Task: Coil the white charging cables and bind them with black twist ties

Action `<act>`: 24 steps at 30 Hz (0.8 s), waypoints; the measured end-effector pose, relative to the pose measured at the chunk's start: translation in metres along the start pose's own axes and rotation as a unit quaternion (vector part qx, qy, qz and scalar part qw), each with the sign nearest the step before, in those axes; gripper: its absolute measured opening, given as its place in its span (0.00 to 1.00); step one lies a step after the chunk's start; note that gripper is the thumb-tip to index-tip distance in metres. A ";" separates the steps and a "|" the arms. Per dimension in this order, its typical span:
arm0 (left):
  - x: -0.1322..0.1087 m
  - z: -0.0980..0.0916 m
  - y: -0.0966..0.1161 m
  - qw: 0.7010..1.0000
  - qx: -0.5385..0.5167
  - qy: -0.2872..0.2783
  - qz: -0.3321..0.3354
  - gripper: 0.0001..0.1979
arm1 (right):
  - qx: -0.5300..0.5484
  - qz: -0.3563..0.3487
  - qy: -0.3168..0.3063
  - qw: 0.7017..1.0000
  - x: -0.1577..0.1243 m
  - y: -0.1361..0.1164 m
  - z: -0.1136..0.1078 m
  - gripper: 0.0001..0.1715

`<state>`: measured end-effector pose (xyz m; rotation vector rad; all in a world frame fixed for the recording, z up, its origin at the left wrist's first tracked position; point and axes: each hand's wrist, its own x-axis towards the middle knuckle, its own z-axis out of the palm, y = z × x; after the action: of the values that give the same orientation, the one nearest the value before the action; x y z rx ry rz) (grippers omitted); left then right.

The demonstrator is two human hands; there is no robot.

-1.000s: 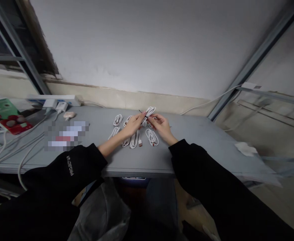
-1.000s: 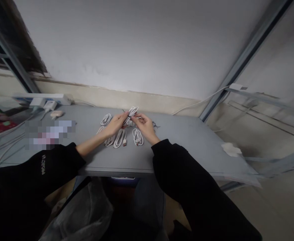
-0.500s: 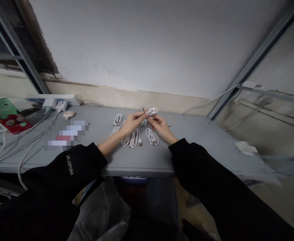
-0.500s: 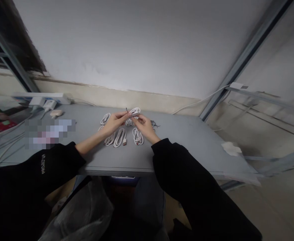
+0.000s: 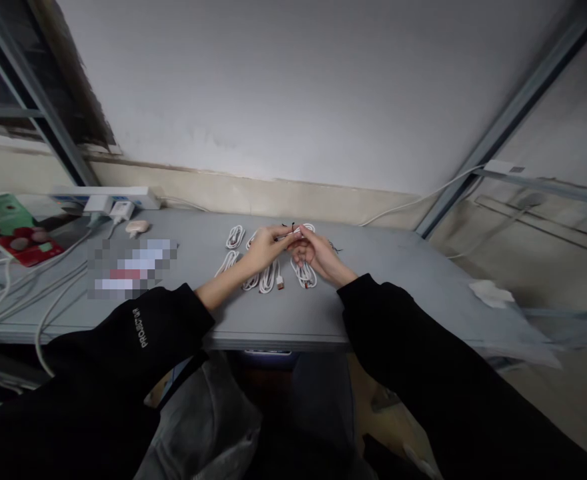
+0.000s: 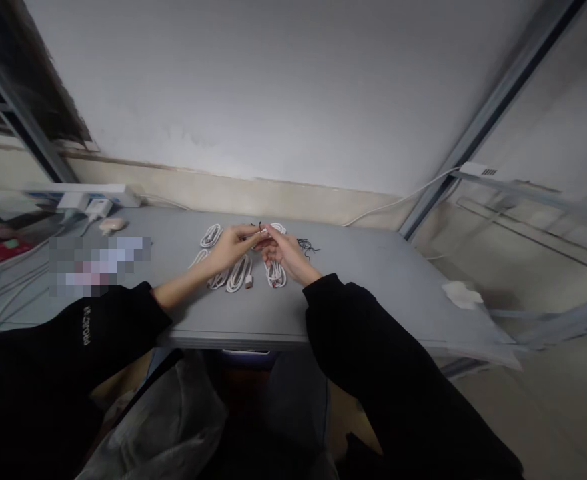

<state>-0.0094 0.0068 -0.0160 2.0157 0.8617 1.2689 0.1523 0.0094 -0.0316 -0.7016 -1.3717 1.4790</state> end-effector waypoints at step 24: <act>-0.001 0.004 0.000 0.997 0.036 0.068 -0.018 0.05 | -0.083 -0.041 0.109 0.990 0.005 0.013 -0.002 0.22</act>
<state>-0.0057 0.0057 -0.0177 1.9781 1.0150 1.3851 0.1488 0.0159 -0.0430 -0.8755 -1.3470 1.1941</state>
